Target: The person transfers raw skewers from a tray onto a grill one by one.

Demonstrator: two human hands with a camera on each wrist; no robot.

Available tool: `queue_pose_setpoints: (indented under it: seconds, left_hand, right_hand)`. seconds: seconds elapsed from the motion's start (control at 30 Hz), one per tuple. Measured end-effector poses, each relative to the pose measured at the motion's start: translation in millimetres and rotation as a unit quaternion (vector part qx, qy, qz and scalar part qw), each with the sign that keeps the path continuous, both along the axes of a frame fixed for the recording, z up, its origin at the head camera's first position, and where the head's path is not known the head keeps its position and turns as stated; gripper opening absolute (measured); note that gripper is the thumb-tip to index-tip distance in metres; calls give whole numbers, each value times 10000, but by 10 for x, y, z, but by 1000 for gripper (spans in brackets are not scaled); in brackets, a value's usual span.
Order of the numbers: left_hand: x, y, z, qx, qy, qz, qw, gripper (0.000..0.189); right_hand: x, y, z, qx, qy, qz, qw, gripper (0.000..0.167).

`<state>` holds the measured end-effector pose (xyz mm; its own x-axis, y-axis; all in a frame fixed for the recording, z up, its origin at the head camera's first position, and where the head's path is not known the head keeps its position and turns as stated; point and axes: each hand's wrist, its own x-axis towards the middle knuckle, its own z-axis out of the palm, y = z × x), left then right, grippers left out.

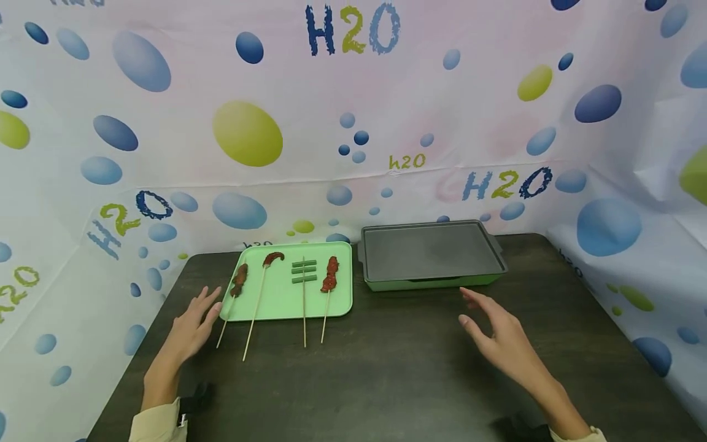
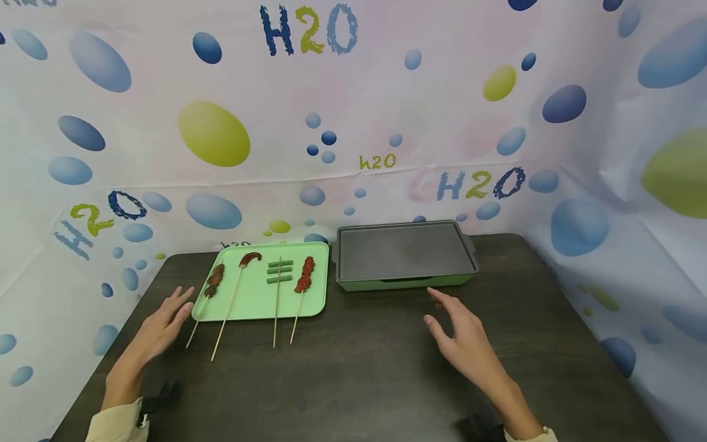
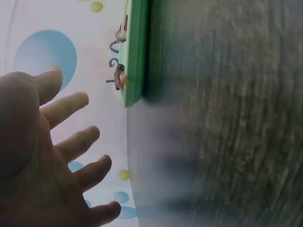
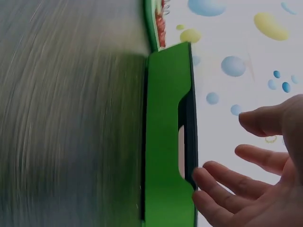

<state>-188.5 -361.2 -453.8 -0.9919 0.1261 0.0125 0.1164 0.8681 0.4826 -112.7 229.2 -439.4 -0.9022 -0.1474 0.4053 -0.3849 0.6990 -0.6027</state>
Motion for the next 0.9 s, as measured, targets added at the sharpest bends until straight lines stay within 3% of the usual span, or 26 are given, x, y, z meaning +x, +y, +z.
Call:
queue_pose_setpoints:
  seconds: [0.1,0.2,0.47,0.63,0.9]
  left_hand:
    - [41,-62,-41,48,149,-109,9998,56]
    - [46,-105,-55,3,189,-159,9997,54]
    - [-1,-160,-63,192,-352,56,9992,62]
    - [-64,-163,-63,238,-465,131,9985,64]
    - [-76,-153,-114,209,-563,152,9981,66]
  right_hand:
    - [-12,-118,-5,-520,-404,229,9976,48]
    - [-52,-262,-10,-1266,-720,526,9879,43]
    - [-165,-665,-93,-2650,-1301,891,9513,35]
    - [-251,-902,-119,-3155,-1832,1141,9241,36]
    - [-360,-1217,-134,-3851,-3061,1412,8591,45]
